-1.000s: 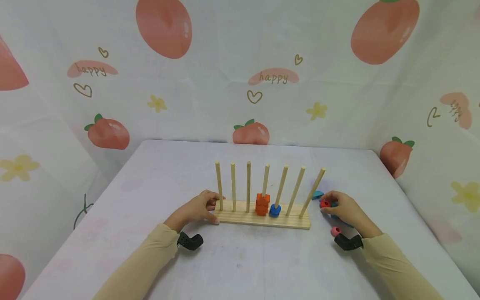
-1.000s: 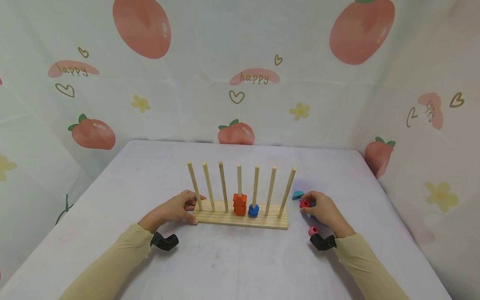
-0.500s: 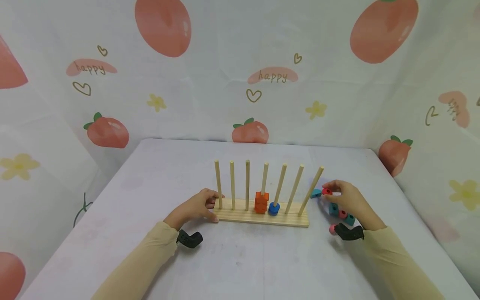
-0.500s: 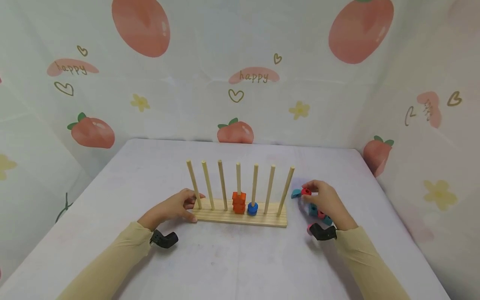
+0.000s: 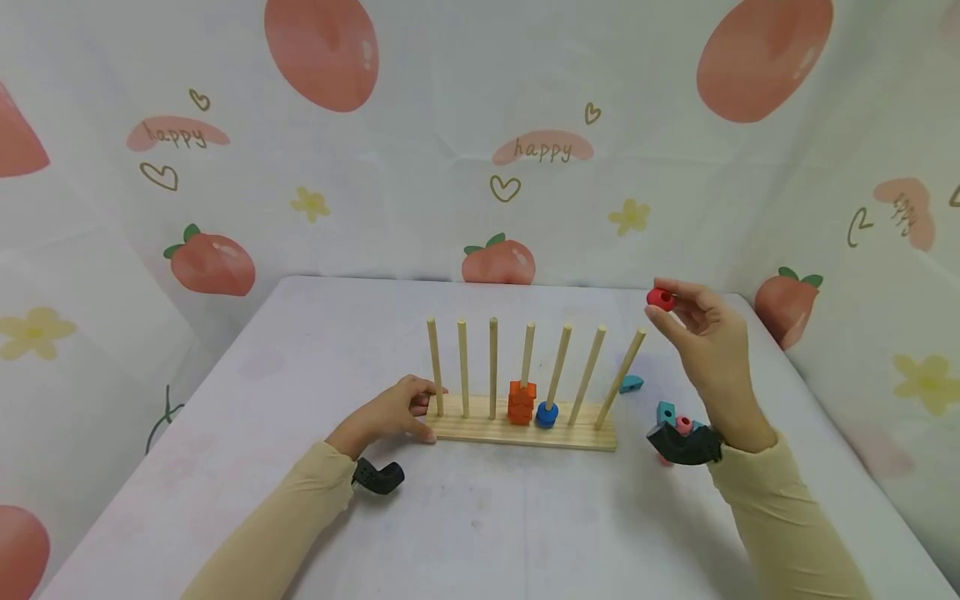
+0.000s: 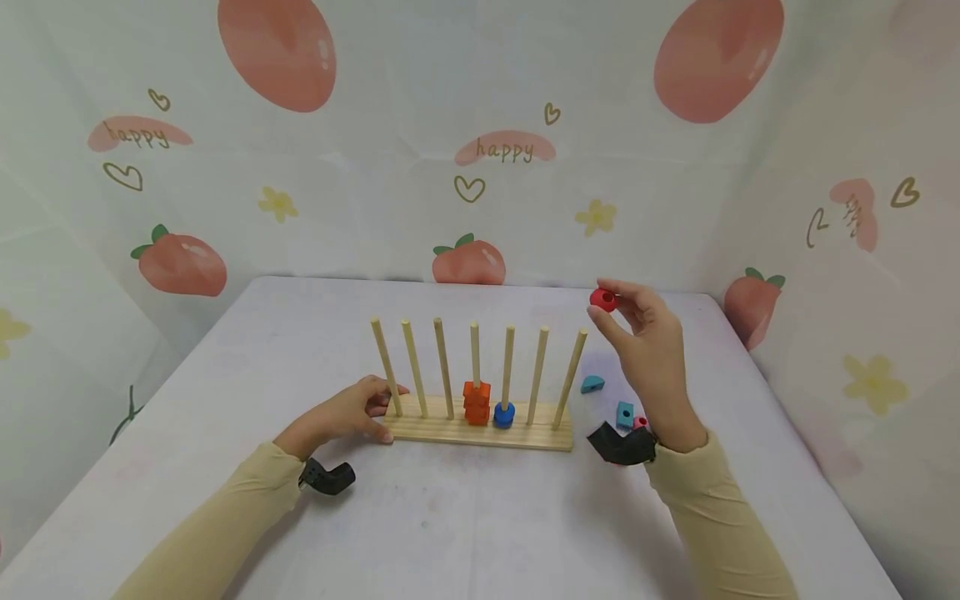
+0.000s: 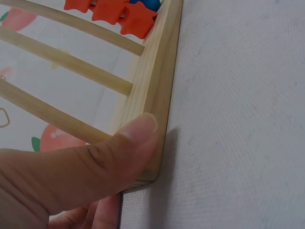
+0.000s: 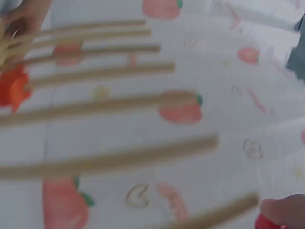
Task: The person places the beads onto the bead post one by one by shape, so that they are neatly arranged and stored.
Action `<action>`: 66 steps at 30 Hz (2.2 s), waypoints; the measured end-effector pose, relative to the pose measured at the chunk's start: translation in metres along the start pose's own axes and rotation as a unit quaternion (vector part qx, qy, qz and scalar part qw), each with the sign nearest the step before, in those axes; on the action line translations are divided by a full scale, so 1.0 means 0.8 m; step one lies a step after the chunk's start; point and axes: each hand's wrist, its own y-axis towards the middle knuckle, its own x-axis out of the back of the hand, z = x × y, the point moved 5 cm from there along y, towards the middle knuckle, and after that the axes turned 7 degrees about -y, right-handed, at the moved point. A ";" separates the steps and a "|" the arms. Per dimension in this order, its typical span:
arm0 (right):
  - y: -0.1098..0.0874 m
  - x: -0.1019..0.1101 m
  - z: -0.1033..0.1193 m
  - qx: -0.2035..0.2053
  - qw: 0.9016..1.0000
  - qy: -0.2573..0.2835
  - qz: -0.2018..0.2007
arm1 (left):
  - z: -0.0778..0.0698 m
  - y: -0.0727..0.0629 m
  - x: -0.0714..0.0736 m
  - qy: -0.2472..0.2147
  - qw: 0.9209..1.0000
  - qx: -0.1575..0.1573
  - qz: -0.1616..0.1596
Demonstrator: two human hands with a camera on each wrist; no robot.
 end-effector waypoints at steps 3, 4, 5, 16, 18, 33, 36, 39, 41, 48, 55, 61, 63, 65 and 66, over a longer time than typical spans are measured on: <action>-0.005 -0.001 0.029 0.055 0.987 0.146 -0.040 | 0.000 0.000 0.000 0.005 1.000 -0.003 0.000; -0.007 -0.002 0.038 0.076 0.979 0.183 -0.045 | 0.000 0.000 0.000 0.008 1.000 -0.003 -0.001; -0.010 -0.004 0.046 0.097 0.971 0.215 -0.047 | -0.001 0.000 0.000 0.011 1.000 -0.004 -0.001; -0.031 -0.049 0.081 0.197 0.957 0.215 0.002 | -0.004 -0.001 -0.001 0.014 1.000 -0.004 0.000; -0.034 -0.057 0.080 0.196 0.964 0.177 0.001 | -0.003 -0.001 0.000 0.017 1.000 -0.002 -0.002; -0.040 -0.099 0.053 0.192 0.974 0.122 -0.010 | 0.000 0.001 0.000 -0.001 1.000 -0.012 0.003; -0.041 -0.104 0.049 0.180 0.977 0.112 -0.006 | 0.000 0.001 0.000 0.003 1.000 -0.011 0.001; -0.041 -0.108 0.044 0.160 0.980 0.116 0.003 | 0.000 0.001 0.000 0.004 1.000 -0.012 0.001; -0.041 -0.111 0.040 0.144 0.982 0.125 0.008 | 0.000 0.000 0.001 0.003 1.000 -0.012 0.002; -0.043 -0.117 0.032 0.124 0.978 0.168 0.002 | -0.002 0.000 0.000 0.012 1.000 -0.009 -0.003; -0.046 -0.121 0.028 0.117 0.975 0.191 -0.002 | -0.006 -0.003 -0.003 0.004 1.000 -0.007 0.000; -0.049 -0.125 0.020 0.062 0.974 0.216 0.018 | -0.006 -0.003 -0.003 0.001 1.000 -0.003 -0.003; -0.051 -0.127 0.015 0.041 0.977 0.207 0.024 | -0.006 -0.003 -0.003 -0.001 1.000 -0.008 0.001; -0.054 -0.129 0.010 0.025 0.981 0.192 0.029 | -0.005 -0.002 -0.003 -0.010 1.000 -0.012 0.008; -0.055 -0.130 0.008 0.019 0.981 0.188 0.033 | -0.004 -0.002 -0.003 -0.015 1.000 -0.013 0.011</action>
